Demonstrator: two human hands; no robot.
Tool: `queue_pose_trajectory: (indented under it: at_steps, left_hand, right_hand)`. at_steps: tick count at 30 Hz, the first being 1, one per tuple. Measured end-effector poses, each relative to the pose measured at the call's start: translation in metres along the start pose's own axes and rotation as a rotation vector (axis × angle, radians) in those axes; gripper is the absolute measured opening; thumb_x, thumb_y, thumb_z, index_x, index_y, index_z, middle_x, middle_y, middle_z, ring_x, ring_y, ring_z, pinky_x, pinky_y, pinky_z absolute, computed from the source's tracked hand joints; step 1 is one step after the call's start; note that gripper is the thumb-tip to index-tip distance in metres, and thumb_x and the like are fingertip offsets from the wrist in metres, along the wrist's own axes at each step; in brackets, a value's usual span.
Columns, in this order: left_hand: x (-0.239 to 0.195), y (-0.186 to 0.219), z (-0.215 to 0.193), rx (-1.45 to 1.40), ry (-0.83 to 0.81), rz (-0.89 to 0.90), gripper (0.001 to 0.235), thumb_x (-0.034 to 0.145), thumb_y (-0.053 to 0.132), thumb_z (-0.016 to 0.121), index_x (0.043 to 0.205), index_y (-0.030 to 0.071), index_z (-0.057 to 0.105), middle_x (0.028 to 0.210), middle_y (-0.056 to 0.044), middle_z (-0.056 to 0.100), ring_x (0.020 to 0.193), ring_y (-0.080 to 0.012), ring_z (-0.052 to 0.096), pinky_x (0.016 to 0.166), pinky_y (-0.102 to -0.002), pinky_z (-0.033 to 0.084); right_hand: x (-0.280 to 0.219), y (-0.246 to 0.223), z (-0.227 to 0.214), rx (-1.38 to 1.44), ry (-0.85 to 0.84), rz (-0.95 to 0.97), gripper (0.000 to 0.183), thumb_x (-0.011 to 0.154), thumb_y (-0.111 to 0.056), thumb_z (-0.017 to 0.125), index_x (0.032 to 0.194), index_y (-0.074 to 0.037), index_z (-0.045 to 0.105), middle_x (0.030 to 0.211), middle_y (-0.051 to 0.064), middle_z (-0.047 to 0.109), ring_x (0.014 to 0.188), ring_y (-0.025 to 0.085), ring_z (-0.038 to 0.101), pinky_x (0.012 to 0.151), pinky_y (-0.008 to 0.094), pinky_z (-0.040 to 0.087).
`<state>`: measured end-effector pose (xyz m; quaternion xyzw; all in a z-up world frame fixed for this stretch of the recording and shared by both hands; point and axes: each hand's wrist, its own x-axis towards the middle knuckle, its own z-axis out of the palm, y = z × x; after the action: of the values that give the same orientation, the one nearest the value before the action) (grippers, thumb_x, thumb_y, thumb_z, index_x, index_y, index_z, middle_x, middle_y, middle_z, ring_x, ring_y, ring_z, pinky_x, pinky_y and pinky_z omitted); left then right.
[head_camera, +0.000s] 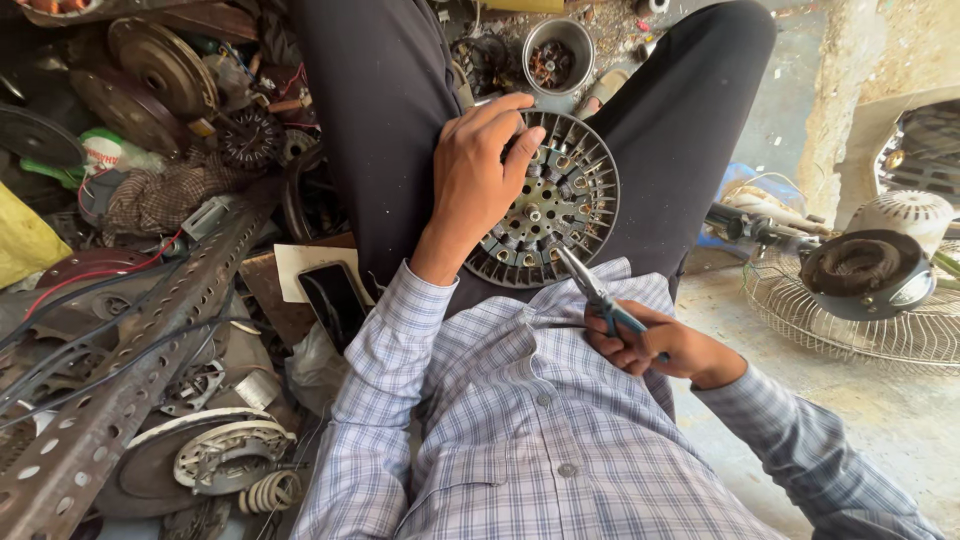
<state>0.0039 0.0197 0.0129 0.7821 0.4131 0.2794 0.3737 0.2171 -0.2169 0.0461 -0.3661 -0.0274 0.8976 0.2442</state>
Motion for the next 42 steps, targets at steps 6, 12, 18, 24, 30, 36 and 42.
queue_pose_trajectory:
  at_steps: [6, 12, 18, 24, 30, 36, 42]
  left_hand:
    - [-0.002, 0.002, 0.000, 0.032, 0.053, 0.037, 0.031, 0.103, 0.026, 0.066, 0.081, 0.005, 0.060, 0.126, -0.006, 0.073, 0.105, -0.0280, 0.069, 0.089, -0.044, 0.047]
    - [-0.007, 0.006, 0.000, 0.041, 0.043, -0.001, 0.030, 0.103, 0.025, 0.064, 0.081, 0.004, 0.059, 0.125, -0.004, 0.073, 0.098, -0.0261, 0.069, 0.084, -0.043, 0.045]
    - [-0.013, 0.003, 0.006, 0.067, 0.098, 0.063, 0.028, 0.104, 0.025, 0.063, 0.085, 0.004, 0.060, 0.126, -0.006, 0.072, 0.105, -0.0258, 0.068, 0.085, -0.042, 0.045]
    - [-0.009, -0.004, 0.008, 0.082, 0.095, 0.057, 0.028, 0.104, 0.024, 0.063, 0.085, 0.004, 0.062, 0.125, -0.005, 0.074, 0.101, -0.0245, 0.069, 0.082, -0.042, 0.045]
    - [-0.012, -0.004, 0.009, 0.072, 0.093, 0.053, 0.029, 0.104, 0.025, 0.063, 0.082, 0.005, 0.062, 0.124, -0.005, 0.074, 0.099, -0.0239, 0.070, 0.081, -0.042, 0.045]
    - [-0.012, -0.003, 0.009, 0.075, 0.108, 0.047, 0.030, 0.104, 0.025, 0.062, 0.082, 0.004, 0.061, 0.123, -0.007, 0.074, 0.099, -0.0245, 0.070, 0.083, -0.042, 0.046]
    - [-0.015, -0.004, 0.013, 0.076, 0.096, 0.025, 0.029, 0.104, 0.025, 0.061, 0.084, 0.004, 0.063, 0.122, -0.008, 0.074, 0.100, -0.0238, 0.070, 0.083, -0.042, 0.046]
  right_hand:
    - [0.011, 0.008, -0.023, 0.120, -0.105, -0.002, 0.052, 0.066, 0.002, 0.048, 0.117, -0.005, 0.048, 0.089, 0.002, 0.044, 0.066, 0.008, 0.036, 0.050, 0.021, 0.026]
    - [0.015, 0.017, -0.030, -0.352, 0.093, -0.164, 0.054, 0.066, 0.001, 0.058, 0.119, -0.001, 0.051, 0.091, 0.006, 0.050, 0.074, 0.016, 0.047, 0.061, 0.029, 0.037]
    - [0.036, 0.018, 0.001, -1.199, 0.452, -0.366, 0.063, 0.062, -0.009, 0.063, 0.123, 0.005, 0.054, 0.078, 0.020, 0.060, 0.073, 0.033, 0.058, 0.068, 0.045, 0.046]
    - [0.040, 0.020, -0.012, -1.261, 0.441, -0.423, 0.059, 0.064, -0.009, 0.064, 0.120, 0.005, 0.055, 0.080, 0.017, 0.057, 0.076, 0.030, 0.055, 0.073, 0.041, 0.044]
    - [0.017, 0.023, -0.043, -0.205, -0.055, -0.191, 0.054, 0.067, 0.001, 0.053, 0.122, -0.001, 0.055, 0.090, 0.000, 0.048, 0.074, 0.009, 0.043, 0.062, 0.022, 0.037]
    - [0.023, 0.014, -0.039, -0.237, 0.100, -0.064, 0.046, 0.067, 0.003, 0.055, 0.113, -0.004, 0.051, 0.086, 0.001, 0.047, 0.068, 0.010, 0.042, 0.054, 0.023, 0.035]
    - [0.044, 0.021, -0.016, -0.997, 0.294, -0.477, 0.063, 0.059, -0.009, 0.061, 0.121, 0.005, 0.055, 0.090, 0.008, 0.059, 0.081, 0.022, 0.054, 0.074, 0.036, 0.045]
